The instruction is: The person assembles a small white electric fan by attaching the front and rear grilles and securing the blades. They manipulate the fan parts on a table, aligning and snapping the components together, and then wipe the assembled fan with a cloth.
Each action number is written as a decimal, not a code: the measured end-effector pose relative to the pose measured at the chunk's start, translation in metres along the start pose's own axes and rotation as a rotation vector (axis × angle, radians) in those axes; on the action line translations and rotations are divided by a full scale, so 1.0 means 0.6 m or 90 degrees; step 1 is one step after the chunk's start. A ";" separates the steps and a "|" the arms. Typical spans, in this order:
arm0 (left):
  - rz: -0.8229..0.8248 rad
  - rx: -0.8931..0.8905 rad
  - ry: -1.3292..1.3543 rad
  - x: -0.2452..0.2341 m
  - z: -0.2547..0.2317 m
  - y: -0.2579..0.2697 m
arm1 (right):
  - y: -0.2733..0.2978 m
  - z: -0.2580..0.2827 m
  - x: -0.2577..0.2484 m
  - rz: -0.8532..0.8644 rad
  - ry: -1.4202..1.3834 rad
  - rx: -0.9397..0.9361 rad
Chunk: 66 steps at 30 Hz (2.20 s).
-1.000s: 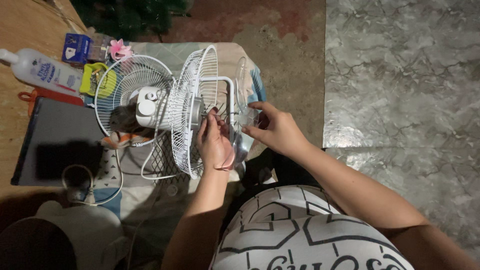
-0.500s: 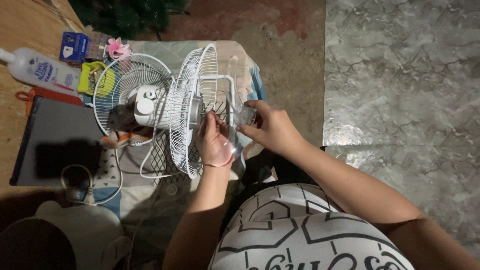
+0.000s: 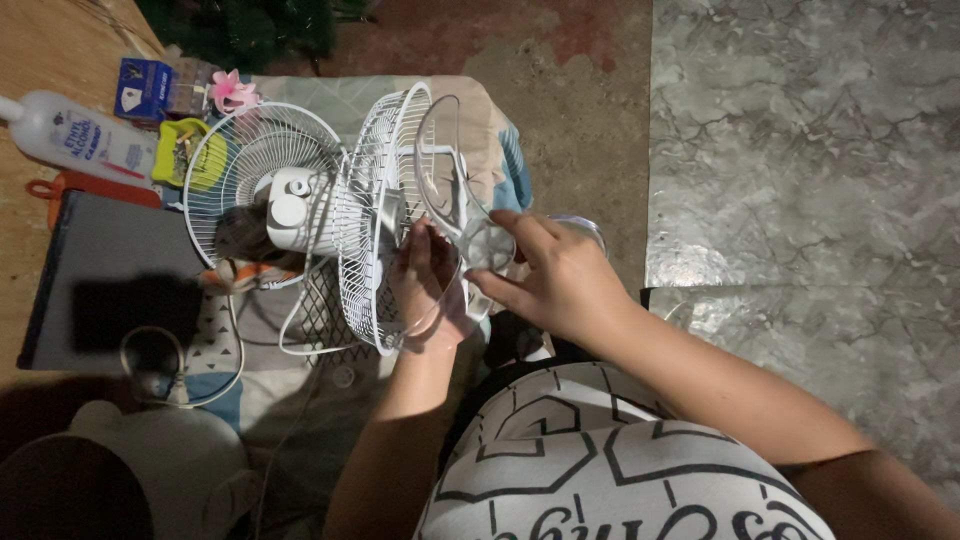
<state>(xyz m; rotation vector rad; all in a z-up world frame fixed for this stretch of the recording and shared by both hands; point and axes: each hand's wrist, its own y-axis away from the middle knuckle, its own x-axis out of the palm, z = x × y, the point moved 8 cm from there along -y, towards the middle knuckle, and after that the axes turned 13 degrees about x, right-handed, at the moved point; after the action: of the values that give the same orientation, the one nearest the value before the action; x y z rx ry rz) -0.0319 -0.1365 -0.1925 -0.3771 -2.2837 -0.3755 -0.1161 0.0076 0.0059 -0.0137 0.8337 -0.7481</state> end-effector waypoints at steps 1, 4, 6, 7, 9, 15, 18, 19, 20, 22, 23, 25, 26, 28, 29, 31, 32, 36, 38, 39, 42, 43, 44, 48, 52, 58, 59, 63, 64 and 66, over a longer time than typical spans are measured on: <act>0.013 0.017 0.009 0.003 -0.004 -0.001 | 0.002 0.004 -0.007 0.004 -0.010 0.003; 0.024 0.044 0.028 0.010 -0.010 -0.001 | 0.006 0.012 -0.020 0.010 -0.027 0.007; -0.007 0.028 0.030 0.005 -0.008 0.003 | 0.007 0.012 -0.022 0.006 -0.020 0.005; -0.002 0.024 0.030 0.006 -0.007 0.004 | 0.005 0.008 -0.020 0.011 -0.029 0.013; 0.006 0.017 0.030 0.007 -0.006 0.007 | 0.002 -0.004 -0.012 0.024 -0.046 0.026; -0.038 -0.004 0.024 -0.023 0.018 -0.010 | -0.013 -0.064 0.022 0.041 -0.116 0.089; -0.038 0.042 0.022 -0.040 0.029 -0.025 | -0.015 -0.082 0.036 0.042 -0.170 0.074; -0.038 0.044 0.029 -0.046 0.035 -0.030 | -0.017 -0.088 0.045 0.058 -0.173 0.083; -0.039 0.047 0.037 -0.052 0.040 -0.035 | -0.020 -0.093 0.054 0.073 -0.176 0.091; -0.041 0.038 0.042 -0.063 0.050 -0.043 | -0.026 -0.101 0.073 0.105 -0.190 0.109; -0.044 0.027 0.039 -0.070 0.054 -0.045 | -0.029 -0.104 0.083 0.122 -0.201 0.120; -0.053 -0.017 0.060 -0.078 0.064 -0.047 | -0.036 -0.107 0.099 0.147 -0.206 0.134; -0.059 -0.049 0.084 -0.080 0.070 -0.048 | -0.040 -0.109 0.105 0.155 -0.201 0.138; -0.039 -0.065 0.105 -0.076 0.071 -0.050 | -0.047 -0.113 0.119 0.181 -0.206 0.157; -0.015 -0.050 0.102 -0.074 0.068 -0.048 | -0.046 -0.117 0.126 0.199 -0.217 0.174; 0.003 -0.049 0.090 -0.072 0.069 -0.044 | -0.047 -0.116 0.134 0.207 -0.241 0.163; -0.003 -0.064 0.081 -0.073 0.074 -0.044 | -0.050 -0.111 0.134 0.197 -0.254 0.135; 0.018 -0.100 0.082 -0.077 0.093 -0.051 | -0.057 -0.119 0.154 0.237 -0.282 0.181; 0.047 -0.091 0.092 -0.085 0.100 -0.056 | -0.056 -0.125 0.164 0.258 -0.298 0.214; 0.063 -0.083 0.098 -0.086 0.104 -0.062 | -0.060 -0.129 0.167 0.267 -0.306 0.227; 0.072 0.005 0.103 -0.099 0.103 -0.079 | -0.070 -0.138 0.171 0.257 -0.307 0.222; 0.080 -0.007 0.125 -0.100 0.110 -0.078 | -0.069 -0.145 0.176 0.272 -0.320 0.243; 0.089 -0.019 0.148 -0.100 0.114 -0.076 | -0.068 -0.152 0.183 0.287 -0.333 0.264; 0.110 -0.102 0.150 -0.090 0.132 -0.066 | -0.072 -0.138 0.192 0.307 -0.405 0.145; 0.187 -0.083 0.190 -0.067 0.115 -0.062 | -0.071 -0.141 0.209 0.335 -0.399 0.177; 0.244 -0.058 0.224 -0.070 0.121 -0.071 | -0.073 -0.136 0.210 0.323 -0.363 0.190; 0.247 -0.048 0.221 -0.075 0.122 -0.072 | -0.072 -0.134 0.210 0.316 -0.369 0.185; 0.233 -0.075 0.247 -0.077 0.131 -0.078 | -0.071 -0.143 0.216 0.315 -0.375 0.216; 0.219 -0.089 0.236 -0.075 0.132 -0.078 | -0.072 -0.148 0.219 0.320 -0.378 0.234; 0.190 -0.114 0.214 -0.070 0.129 -0.073 | -0.070 -0.157 0.227 0.333 -0.383 0.271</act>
<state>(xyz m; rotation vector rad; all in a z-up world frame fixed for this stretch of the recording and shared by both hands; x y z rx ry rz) -0.0718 -0.1534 -0.2807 -0.6819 -1.8399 -0.4525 -0.1453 -0.0808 -0.1373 0.3337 0.0776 -0.3723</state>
